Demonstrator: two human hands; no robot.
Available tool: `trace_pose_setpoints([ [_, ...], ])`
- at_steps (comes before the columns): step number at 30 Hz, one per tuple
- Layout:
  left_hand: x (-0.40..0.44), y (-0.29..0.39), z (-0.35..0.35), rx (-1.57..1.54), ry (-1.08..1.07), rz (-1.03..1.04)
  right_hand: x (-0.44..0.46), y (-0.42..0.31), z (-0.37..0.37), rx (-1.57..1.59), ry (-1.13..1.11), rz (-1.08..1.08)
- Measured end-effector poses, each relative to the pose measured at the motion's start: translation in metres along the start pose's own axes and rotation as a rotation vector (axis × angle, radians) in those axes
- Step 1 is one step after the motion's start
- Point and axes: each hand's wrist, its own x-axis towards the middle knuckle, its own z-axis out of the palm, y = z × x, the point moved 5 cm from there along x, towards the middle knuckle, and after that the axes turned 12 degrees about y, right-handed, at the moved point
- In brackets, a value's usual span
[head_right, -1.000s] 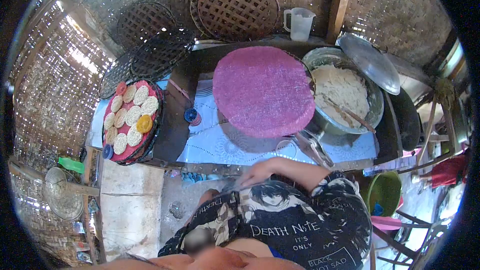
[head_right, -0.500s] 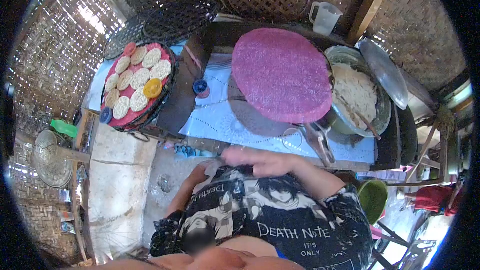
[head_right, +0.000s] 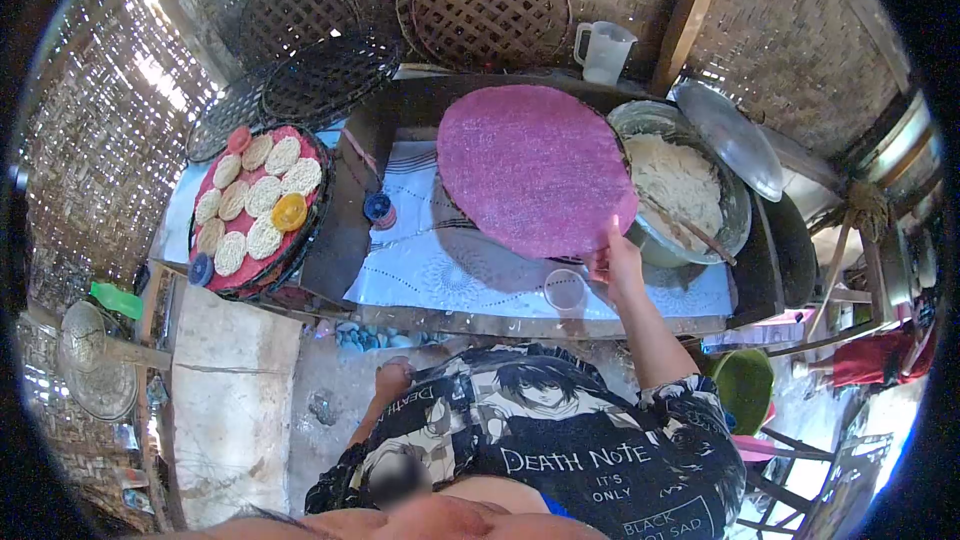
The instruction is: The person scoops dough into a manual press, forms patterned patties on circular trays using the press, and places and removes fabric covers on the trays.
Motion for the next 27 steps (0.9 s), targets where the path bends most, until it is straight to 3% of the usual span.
trace_pose_setpoints([
  [1, -0.003, -0.002, 0.000, -0.035, 0.020, -0.014, 0.004, -0.003, -0.004, 0.026, 0.050, -0.036],
  [4, -0.011, -0.010, 0.003, -0.156, 0.060, -0.043, 0.021, -0.018, -0.004, -0.022, 0.132, -0.511],
  [7, -0.021, -0.027, 0.016, -0.264, 0.045, -0.051, -0.008, -0.051, -0.003, -0.375, 0.320, -1.192],
  [10, -0.027, -0.034, 0.022, -0.247, -0.003, -0.055, -0.013, -0.056, -0.003, -0.412, 0.422, -1.236],
  [13, -0.033, -0.038, 0.035, -0.229, -0.026, -0.047, 0.017, -0.045, -0.006, -0.326, 0.433, -1.024],
  [19, -0.037, -0.033, 0.039, -0.335, -0.074, -0.070, 0.062, -0.019, -0.012, -0.360, 0.368, -0.871],
  [22, -0.040, -0.032, 0.038, -0.305, -0.094, -0.067, 0.045, -0.014, -0.005, 0.059, 0.228, -0.351],
  [27, -0.047, -0.038, 0.040, -0.252, -0.245, -0.213, 0.022, -0.022, 0.007, 0.219, 0.032, -0.189],
])
